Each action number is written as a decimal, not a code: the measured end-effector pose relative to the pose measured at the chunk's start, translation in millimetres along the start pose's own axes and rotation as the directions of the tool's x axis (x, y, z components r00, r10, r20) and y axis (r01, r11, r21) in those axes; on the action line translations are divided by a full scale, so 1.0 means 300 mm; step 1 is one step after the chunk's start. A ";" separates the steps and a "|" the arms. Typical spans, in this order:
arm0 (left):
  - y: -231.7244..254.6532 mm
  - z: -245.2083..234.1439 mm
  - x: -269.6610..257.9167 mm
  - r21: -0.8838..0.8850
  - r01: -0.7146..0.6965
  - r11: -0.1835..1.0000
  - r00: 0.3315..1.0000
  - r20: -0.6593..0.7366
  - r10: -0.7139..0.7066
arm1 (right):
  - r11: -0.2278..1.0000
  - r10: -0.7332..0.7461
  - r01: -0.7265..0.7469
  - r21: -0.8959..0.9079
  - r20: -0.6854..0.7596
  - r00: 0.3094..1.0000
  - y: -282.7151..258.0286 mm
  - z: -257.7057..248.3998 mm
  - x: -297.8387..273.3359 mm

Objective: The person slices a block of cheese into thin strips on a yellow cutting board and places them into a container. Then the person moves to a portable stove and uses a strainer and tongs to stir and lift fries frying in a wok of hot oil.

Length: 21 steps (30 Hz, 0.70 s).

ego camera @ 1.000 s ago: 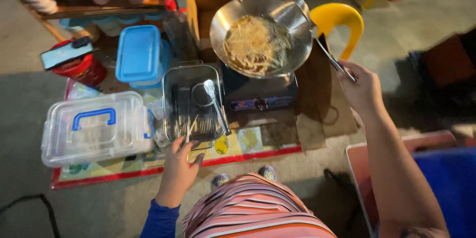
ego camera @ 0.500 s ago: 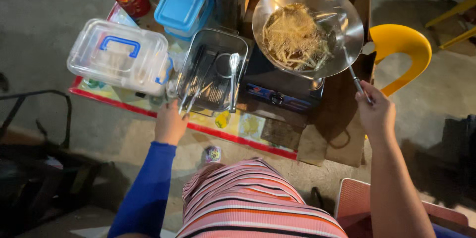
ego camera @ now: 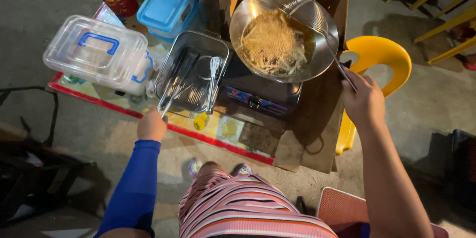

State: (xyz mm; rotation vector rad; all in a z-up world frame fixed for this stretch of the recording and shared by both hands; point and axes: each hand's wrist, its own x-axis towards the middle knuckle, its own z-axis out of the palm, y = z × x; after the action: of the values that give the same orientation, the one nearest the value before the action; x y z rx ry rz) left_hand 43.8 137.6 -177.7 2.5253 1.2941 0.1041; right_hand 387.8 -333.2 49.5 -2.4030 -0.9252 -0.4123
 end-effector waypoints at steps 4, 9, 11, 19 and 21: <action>0.031 -0.053 -0.044 -0.019 0.003 1.000 1.000 -0.002 -0.003 | 0.999 0.030 -0.031 0.013 0.066 0.997 0.034 0.083 0.031; 0.068 -0.164 -0.124 -0.083 -0.006 0.997 0.999 -0.047 0.002 | 0.995 -0.096 0.091 0.044 0.117 0.989 -0.010 0.065 -0.018; 0.081 -0.220 -0.155 -0.122 -0.007 0.993 0.998 -0.059 -0.001 | 0.997 -0.076 0.074 0.014 0.149 0.986 -0.024 0.009 -0.042; 0.170 -0.412 -0.342 -0.313 -0.089 0.946 0.991 -0.126 0.052 | 0.988 -0.071 0.058 0.143 0.083 0.994 -0.029 -0.048 -0.005; 0.214 -0.454 -0.361 -0.368 -0.111 0.923 0.984 -0.168 0.052 | 0.985 -0.096 0.088 0.147 0.054 0.994 -0.046 -0.015 0.043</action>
State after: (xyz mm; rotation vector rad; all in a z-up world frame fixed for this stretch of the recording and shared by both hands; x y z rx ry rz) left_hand 2.6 46.9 -21.3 2.2714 1.0958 0.5266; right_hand 387.1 -320.3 64.0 -2.2583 -1.0592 -0.2960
